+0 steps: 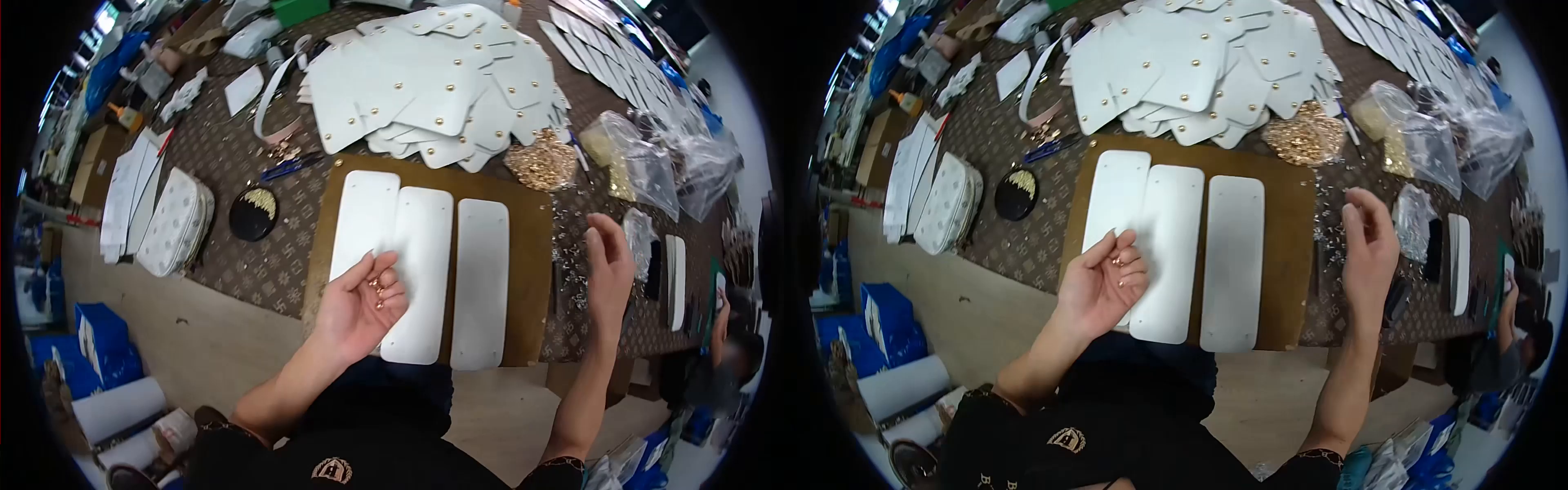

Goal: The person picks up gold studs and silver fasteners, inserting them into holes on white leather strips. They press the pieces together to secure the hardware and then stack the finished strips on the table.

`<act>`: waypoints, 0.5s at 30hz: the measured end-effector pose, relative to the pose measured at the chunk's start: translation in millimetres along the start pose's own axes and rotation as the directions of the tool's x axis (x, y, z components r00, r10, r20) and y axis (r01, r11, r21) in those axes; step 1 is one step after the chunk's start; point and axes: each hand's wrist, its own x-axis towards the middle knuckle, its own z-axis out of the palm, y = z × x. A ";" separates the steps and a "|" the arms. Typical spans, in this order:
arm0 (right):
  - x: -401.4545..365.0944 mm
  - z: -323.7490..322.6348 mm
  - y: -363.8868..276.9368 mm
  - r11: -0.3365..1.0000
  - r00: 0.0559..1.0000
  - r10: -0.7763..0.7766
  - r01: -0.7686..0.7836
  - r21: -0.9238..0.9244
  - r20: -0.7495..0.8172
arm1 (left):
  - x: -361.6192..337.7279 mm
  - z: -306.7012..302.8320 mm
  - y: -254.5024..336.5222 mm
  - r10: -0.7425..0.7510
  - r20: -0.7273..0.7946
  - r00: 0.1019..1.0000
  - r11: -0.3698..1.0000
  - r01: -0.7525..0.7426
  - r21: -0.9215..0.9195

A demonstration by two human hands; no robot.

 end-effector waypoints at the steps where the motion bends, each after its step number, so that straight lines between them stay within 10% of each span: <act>1: -24.1 19.6 -21.8 0.997 0.995 -0.009 0.002 0.073 0.095 | 1.4 3.8 -1.7 0.025 -0.041 0.999 1.000 -0.025 0.007; 2: -43.6 37.8 -30.5 0.989 0.971 -0.143 0.131 0.073 0.193 | 0.0 5.7 -2.3 0.040 -0.080 0.996 0.999 -0.039 0.015; 3: -61.4 53.5 -39.5 0.962 0.921 -0.271 0.258 0.084 0.278 | 5.8 -16.4 0.6 -0.011 0.193 0.981 0.998 0.022 -0.055; 7: -106.8 103.8 -75.3 0.972 0.841 -0.236 0.199 0.127 0.488 | 4.2 3.3 -7.6 0.058 -0.008 0.998 0.998 -0.058 -0.014; 15: -101.0 152.8 -75.7 0.904 0.801 -0.395 0.425 0.035 0.450 | 1.6 13.0 -4.8 0.081 0.055 0.995 0.974 -0.090 0.207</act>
